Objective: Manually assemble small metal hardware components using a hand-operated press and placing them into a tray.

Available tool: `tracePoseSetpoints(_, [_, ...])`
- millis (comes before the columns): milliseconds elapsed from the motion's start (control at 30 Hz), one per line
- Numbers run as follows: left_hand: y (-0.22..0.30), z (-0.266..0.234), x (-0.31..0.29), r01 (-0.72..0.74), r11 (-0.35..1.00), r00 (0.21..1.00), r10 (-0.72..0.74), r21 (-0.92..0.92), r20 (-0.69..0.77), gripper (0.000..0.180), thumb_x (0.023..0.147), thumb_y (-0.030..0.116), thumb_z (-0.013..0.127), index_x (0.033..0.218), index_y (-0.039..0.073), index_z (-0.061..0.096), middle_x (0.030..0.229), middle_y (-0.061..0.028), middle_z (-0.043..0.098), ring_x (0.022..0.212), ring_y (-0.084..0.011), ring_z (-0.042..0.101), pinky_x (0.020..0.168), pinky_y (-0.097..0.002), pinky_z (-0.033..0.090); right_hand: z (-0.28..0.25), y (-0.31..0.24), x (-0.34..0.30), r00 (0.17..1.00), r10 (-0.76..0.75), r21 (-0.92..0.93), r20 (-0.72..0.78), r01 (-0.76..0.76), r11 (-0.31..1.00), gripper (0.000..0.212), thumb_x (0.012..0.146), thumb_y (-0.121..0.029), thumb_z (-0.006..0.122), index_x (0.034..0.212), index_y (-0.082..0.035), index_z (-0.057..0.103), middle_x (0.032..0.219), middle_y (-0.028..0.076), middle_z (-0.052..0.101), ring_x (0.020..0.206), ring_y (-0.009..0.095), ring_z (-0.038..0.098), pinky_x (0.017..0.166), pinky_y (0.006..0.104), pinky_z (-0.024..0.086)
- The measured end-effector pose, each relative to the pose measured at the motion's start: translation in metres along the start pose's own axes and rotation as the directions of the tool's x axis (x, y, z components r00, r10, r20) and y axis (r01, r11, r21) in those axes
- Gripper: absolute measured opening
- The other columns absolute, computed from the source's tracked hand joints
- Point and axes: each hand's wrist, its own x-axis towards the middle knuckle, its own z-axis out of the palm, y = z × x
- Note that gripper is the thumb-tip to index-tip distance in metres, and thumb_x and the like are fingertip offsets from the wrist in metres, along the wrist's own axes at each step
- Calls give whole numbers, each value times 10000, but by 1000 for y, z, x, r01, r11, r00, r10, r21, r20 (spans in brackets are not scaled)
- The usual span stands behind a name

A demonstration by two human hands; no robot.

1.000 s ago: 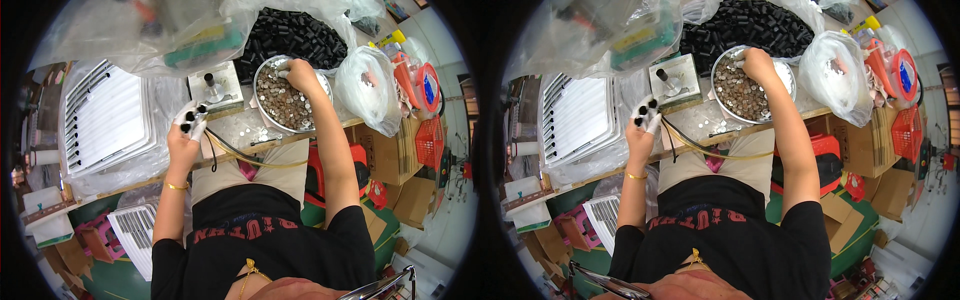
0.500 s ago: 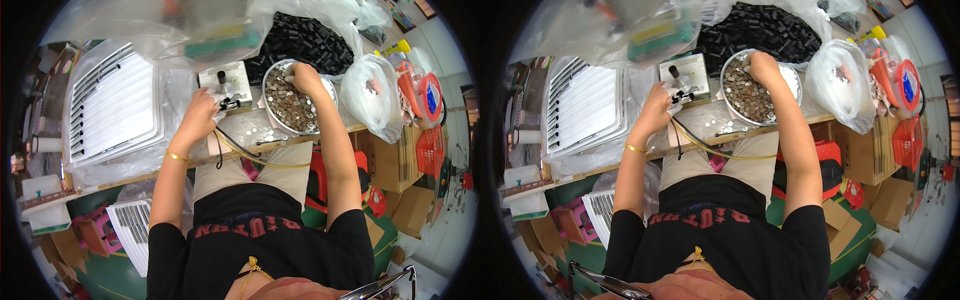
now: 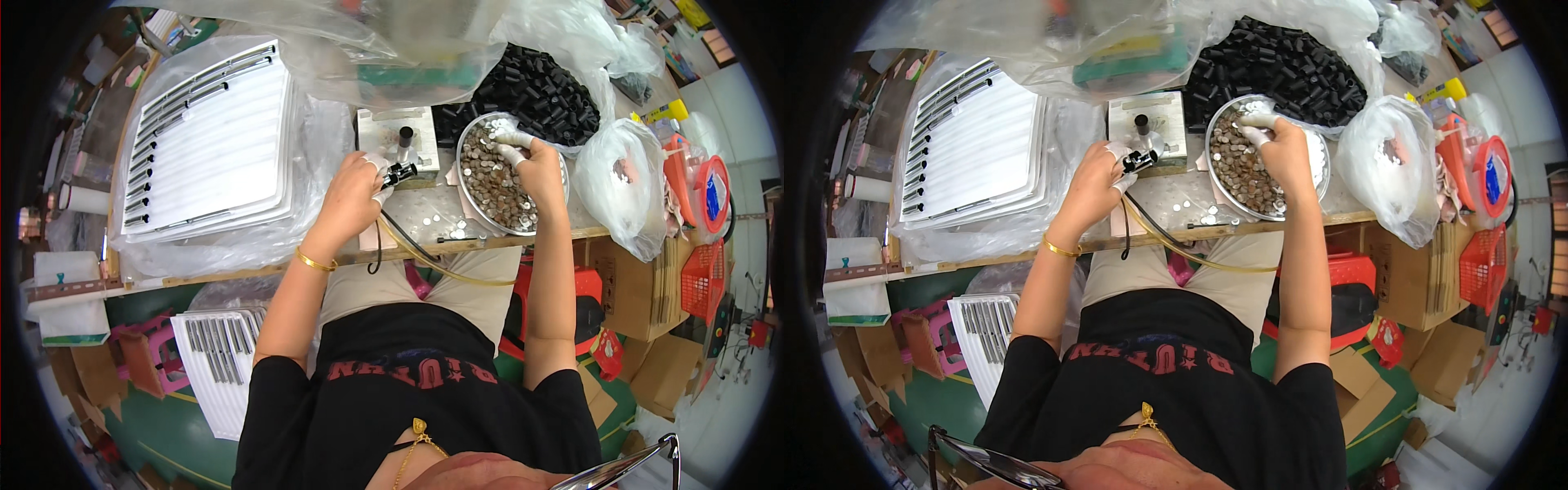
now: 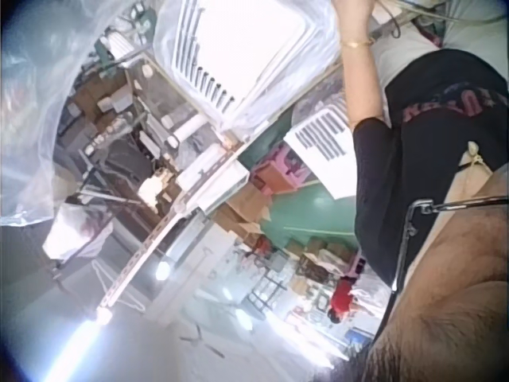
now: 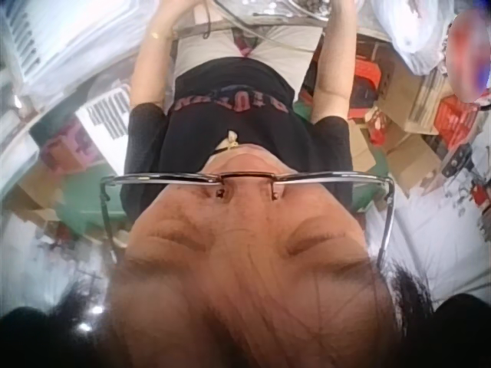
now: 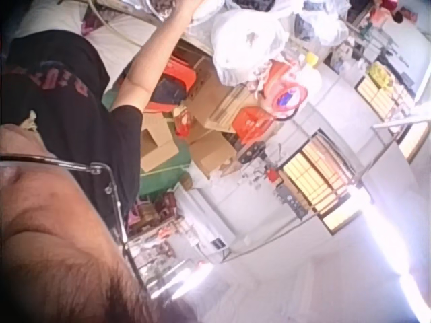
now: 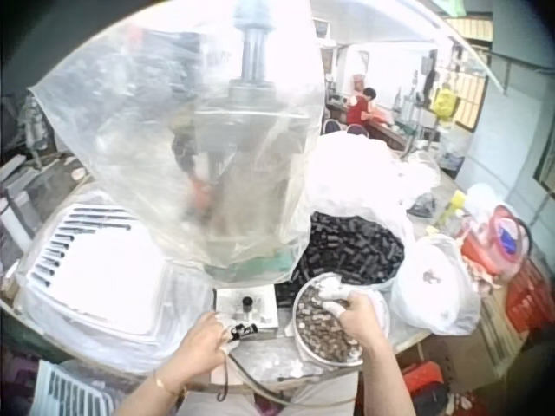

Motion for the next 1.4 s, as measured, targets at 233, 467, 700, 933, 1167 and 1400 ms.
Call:
tracePoseSetpoints(233, [22,3,-19,202,887,965,-252,-415,-69,281,818,26,664,1076,-27,568,945,-115,633,852,-194,592,780,-300,459,79,-79,-11,988,-147,267,54,127,955,152,821,-15,669,970,-40,690,894,31,671,822,91,607,732,234,474])
tracePoseSetpoints(467, [-5,5,-40,211,615,917,-393,-760,-64,321,836,13,668,1115,-67,530,999,-61,635,895,-108,586,807,-246,466,77,-81,-9,907,-404,68,122,398,915,154,770,-21,697,922,-2,711,945,96,688,842,203,653,769,278,494])
tracePoseSetpoints(700, [11,3,-33,155,562,924,-374,-813,-82,167,861,35,648,1023,-8,641,912,-31,676,787,-74,581,691,-220,458,81,-82,-7,947,-302,143,107,286,948,165,768,-15,688,934,-18,695,940,103,684,861,209,655,759,284,502])
tracePoseSetpoints(933, [15,-11,-31,292,258,906,-383,-921,180,232,851,94,676,1046,-8,605,954,-86,678,786,-154,661,676,-268,521,82,-70,-7,591,-806,-271,19,779,565,230,763,-36,673,991,-63,662,997,127,639,831,309,634,691,359,524])
tracePoseSetpoints(1167, [23,-16,-33,391,52,888,-284,-919,362,298,825,169,724,1056,22,606,903,-64,658,743,-144,652,606,-234,511,83,-71,-32,331,-927,-295,177,916,271,424,619,-36,676,1041,-67,656,988,111,635,770,265,618,629,340,512])
tracePoseSetpoints(1400, [19,-16,-28,297,167,867,-460,-940,193,298,843,207,703,1040,-1,621,829,-70,674,666,-95,621,577,-199,498,81,-72,-19,903,-378,56,-204,396,917,241,690,-93,771,910,-70,677,827,52,616,732,189,555,647,298,446])
